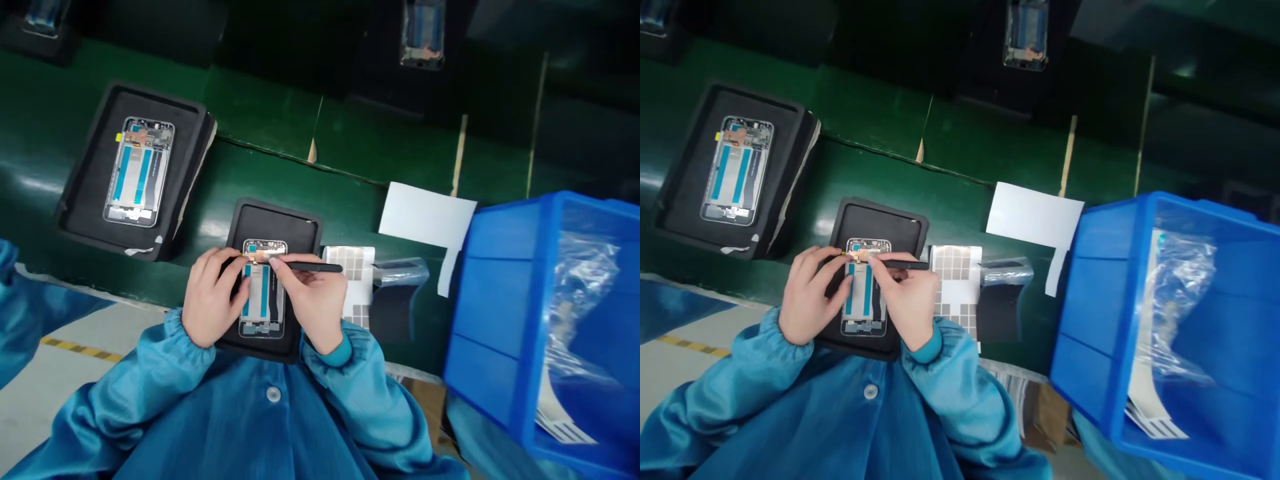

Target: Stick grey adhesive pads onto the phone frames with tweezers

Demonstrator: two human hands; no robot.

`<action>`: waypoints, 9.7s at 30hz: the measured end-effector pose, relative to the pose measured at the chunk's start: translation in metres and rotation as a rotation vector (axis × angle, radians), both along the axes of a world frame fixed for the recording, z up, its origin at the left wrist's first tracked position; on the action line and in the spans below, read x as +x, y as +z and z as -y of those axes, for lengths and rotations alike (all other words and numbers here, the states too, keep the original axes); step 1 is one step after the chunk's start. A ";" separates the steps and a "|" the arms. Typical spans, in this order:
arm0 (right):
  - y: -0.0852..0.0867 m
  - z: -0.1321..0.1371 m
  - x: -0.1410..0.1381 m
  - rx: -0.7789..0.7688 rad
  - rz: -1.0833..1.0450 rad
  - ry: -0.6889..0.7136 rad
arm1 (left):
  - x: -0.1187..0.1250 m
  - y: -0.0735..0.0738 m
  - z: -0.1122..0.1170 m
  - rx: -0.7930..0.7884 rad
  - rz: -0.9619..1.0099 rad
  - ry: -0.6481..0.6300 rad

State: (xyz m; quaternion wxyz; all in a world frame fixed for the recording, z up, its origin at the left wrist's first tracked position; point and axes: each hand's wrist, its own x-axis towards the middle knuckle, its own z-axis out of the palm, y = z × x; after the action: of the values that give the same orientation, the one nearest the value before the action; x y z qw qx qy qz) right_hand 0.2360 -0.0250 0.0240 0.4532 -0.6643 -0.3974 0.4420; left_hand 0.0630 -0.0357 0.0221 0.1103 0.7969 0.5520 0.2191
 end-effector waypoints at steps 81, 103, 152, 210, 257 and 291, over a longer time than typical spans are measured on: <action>-0.028 0.117 0.137 0.376 -0.058 -0.614 | 0.072 0.043 -0.062 -0.011 -0.112 -0.298; -0.028 0.084 0.205 0.527 0.114 -0.458 | 0.240 -0.007 -0.045 -0.089 -0.082 -0.678; -0.010 -0.007 0.023 0.026 -0.059 -0.160 | 0.004 0.007 0.022 -0.492 -0.367 0.133; -0.026 0.005 0.023 0.078 0.242 -0.061 | 0.033 -0.009 -0.009 -0.047 -0.272 -0.170; -0.046 0.074 0.152 0.268 0.226 0.147 | 0.135 -0.003 0.003 -0.087 -0.389 -0.508; 0.001 0.066 0.071 0.180 0.054 -0.030 | 0.029 0.017 -0.009 -0.387 0.315 -0.285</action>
State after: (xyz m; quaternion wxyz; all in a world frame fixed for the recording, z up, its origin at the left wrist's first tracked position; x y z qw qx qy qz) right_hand 0.3070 -0.0906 0.0251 0.5065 -0.6386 -0.4378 0.3796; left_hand 0.0920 -0.0263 0.0386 0.3745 0.7866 0.4421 0.2132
